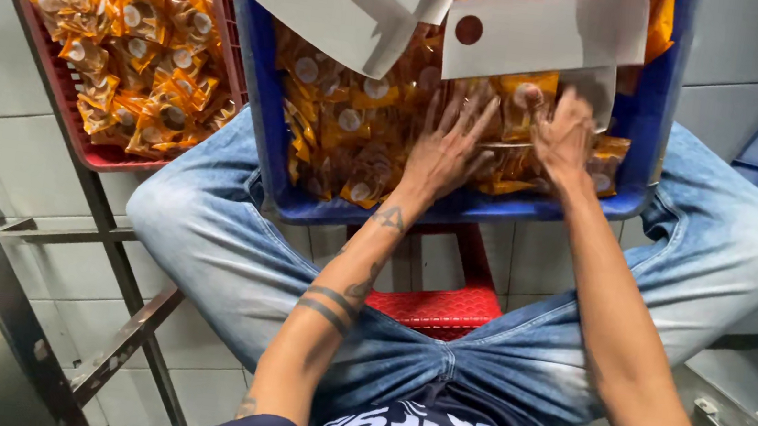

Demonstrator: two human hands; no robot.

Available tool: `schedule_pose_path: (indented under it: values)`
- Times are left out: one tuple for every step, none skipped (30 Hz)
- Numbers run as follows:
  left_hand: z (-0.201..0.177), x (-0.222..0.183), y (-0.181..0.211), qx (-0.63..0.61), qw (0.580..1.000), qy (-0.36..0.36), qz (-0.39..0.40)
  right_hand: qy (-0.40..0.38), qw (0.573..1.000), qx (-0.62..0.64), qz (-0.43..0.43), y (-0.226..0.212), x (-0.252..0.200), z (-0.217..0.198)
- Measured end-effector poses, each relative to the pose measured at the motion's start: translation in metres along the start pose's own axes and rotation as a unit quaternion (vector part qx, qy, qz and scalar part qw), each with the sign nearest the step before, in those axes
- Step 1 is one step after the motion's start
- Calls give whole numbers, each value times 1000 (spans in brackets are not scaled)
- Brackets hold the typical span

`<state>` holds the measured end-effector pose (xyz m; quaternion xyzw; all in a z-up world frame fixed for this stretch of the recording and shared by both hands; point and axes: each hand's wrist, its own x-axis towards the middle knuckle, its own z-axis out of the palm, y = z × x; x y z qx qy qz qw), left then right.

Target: The person packs individually wrapped snacks into a cardboard box while sitting on the floor, then stacks the filled box onto a table.

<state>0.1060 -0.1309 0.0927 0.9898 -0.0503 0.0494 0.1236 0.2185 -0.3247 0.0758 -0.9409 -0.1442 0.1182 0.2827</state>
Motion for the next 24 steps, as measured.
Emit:
schedule_pose_path:
  values:
    - [-12, -2, -2, -19, 999, -5, -28, 84, 993, -62, -53, -4, 6, -1]
    - [-9, -8, -1, -18, 999, -4, -29, 83, 993, -61, -55, -3, 1, -9]
    - [-6, -16, -1, -69, 995, 17, -72, 59, 989, -87, -100, -2, -7, -15]
    - [-4, -25, 0, -119, 985, 39, -114, 35, 982, -112, -145, -1, -16, -22]
    - [-4, -33, 1, -121, 986, 40, -111, 38, 982, -114, -144, -3, -31, -18]
    - [-5, -42, 2, -146, 981, 23, -129, -79, 970, -143, -179, -5, -47, -14]
    - [-6, -49, 3, -171, 974, 8, -148, -194, 942, -171, -214, -7, -60, -12]
    - [6, -56, 10, -173, 974, 10, -147, -192, 942, -174, -214, 11, -64, 2]
    - [19, -63, 17, -195, 970, -43, -141, -209, 933, -215, -197, 30, -68, 15]
    - [31, -70, 24, -216, 962, -96, -134, -224, 923, -256, -179, 50, -72, 28]
    - [34, -73, 29, -216, 962, -94, -134, -224, 923, -257, -180, 33, -70, 19]
    - [37, -76, 35, -246, 949, -138, -138, -207, 918, -273, -199, 17, -67, 9]
    - [40, -78, 41, -276, 934, -183, -137, -188, 914, -290, -214, 1, -65, -2]
    - [27, -76, 40, -277, 934, -182, -132, -185, 914, -292, -211, -6, -71, -4]
    - [14, -72, 40, -374, 898, -150, -176, -169, 955, -194, -148, -13, -75, -7]
    - [1, -68, 40, -467, 849, -116, -217, -149, 981, -93, -83, -20, -78, -10]
    - [-2, -67, 36, -468, 848, -116, -218, -150, 981, -94, -83, -38, -85, -18]
    - [-5, -65, 32, -515, 836, -82, -169, -138, 989, 48, -21, -56, -91, -25]
    - [-8, -65, 27, -557, 821, -46, -121, -124, 973, 190, 41, -74, -97, -31]
    - [-16, -66, 24, -556, 821, -46, -123, -126, 973, 190, 41, -90, -100, -37]
    - [-22, -65, 22, -568, 813, -57, -113, -175, 939, 280, 96, -105, -102, -44]
    - [-28, -64, 21, -579, 806, -67, -103, -222, 892, 365, 150, -119, -104, -51]
    - [-14, -67, 19, -580, 805, -69, -104, -222, 891, 365, 151, -120, -100, -55]
    - [1, -69, 17, -591, 794, -82, -116, -227, 898, 344, 154, -122, -97, -59]
